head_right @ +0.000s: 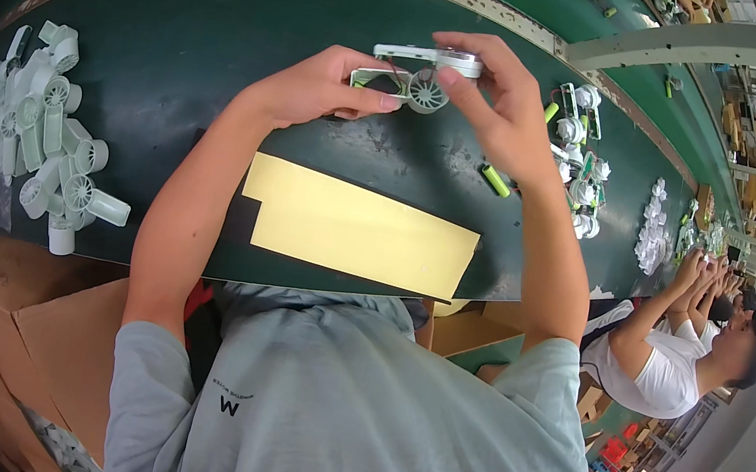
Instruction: Assemble small handheld electronic fans on a factory production line.
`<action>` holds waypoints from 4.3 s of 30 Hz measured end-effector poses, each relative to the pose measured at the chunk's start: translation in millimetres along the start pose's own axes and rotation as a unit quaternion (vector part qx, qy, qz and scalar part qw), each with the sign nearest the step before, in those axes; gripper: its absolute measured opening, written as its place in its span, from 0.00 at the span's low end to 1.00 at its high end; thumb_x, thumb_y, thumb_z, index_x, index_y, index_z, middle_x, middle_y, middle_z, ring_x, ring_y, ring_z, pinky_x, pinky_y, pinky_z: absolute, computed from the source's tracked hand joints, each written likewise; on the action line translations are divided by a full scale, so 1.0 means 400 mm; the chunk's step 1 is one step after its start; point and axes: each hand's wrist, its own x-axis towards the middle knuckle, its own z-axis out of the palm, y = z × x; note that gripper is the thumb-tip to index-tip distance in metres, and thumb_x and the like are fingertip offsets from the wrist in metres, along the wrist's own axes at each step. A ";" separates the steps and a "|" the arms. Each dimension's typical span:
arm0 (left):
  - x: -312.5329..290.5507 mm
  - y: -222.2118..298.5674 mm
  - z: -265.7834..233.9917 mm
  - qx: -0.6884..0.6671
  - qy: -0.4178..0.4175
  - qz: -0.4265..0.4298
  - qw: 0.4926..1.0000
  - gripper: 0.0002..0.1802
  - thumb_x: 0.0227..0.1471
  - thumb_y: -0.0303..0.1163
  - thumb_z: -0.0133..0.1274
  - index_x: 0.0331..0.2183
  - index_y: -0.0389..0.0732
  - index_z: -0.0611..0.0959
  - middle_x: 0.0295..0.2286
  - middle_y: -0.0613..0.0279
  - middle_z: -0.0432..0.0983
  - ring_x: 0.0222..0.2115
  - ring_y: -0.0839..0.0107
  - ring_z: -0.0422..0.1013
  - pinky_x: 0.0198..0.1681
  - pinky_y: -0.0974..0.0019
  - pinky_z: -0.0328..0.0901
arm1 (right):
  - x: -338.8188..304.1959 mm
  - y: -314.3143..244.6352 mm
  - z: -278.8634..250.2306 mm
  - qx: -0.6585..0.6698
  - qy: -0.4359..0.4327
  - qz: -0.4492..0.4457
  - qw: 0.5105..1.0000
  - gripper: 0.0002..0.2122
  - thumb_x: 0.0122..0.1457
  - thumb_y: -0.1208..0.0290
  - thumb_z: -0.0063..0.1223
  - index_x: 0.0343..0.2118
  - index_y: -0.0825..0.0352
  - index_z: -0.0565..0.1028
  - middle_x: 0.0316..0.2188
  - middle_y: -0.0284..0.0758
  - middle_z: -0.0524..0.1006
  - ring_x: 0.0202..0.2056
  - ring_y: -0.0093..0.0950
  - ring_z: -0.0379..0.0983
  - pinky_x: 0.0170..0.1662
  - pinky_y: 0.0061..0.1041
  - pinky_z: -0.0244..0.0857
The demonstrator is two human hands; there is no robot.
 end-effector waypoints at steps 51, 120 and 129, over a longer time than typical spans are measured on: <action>0.022 -0.026 0.002 0.110 0.109 0.112 0.982 0.18 0.45 0.30 0.70 0.35 0.39 0.77 0.27 0.68 0.76 0.24 0.82 0.69 0.26 0.76 0.65 | -0.018 0.098 0.041 0.091 0.003 -0.154 0.984 0.13 0.57 0.83 0.58 0.46 0.74 0.77 0.53 0.44 0.72 0.52 0.32 0.70 0.53 0.29 0.67; 0.036 -0.050 0.032 0.192 0.209 0.243 0.928 0.17 0.46 0.32 0.68 0.38 0.38 0.80 0.32 0.60 0.81 0.31 0.71 0.76 0.35 0.69 0.70 | -0.017 0.144 0.109 -0.147 0.129 -0.258 0.946 0.14 0.59 0.83 0.51 0.48 0.65 0.79 0.48 0.42 0.73 0.47 0.34 0.73 0.45 0.26 0.70; 0.044 -0.050 0.095 0.265 0.157 0.339 0.889 0.20 0.46 0.29 0.67 0.41 0.38 0.78 0.42 0.60 0.78 0.37 0.67 0.76 0.38 0.67 0.71 | -0.045 0.161 0.096 0.212 0.189 -0.037 0.958 0.20 0.69 0.60 0.35 0.43 0.73 0.76 0.36 0.37 0.79 0.36 0.23 0.72 0.41 0.21 0.64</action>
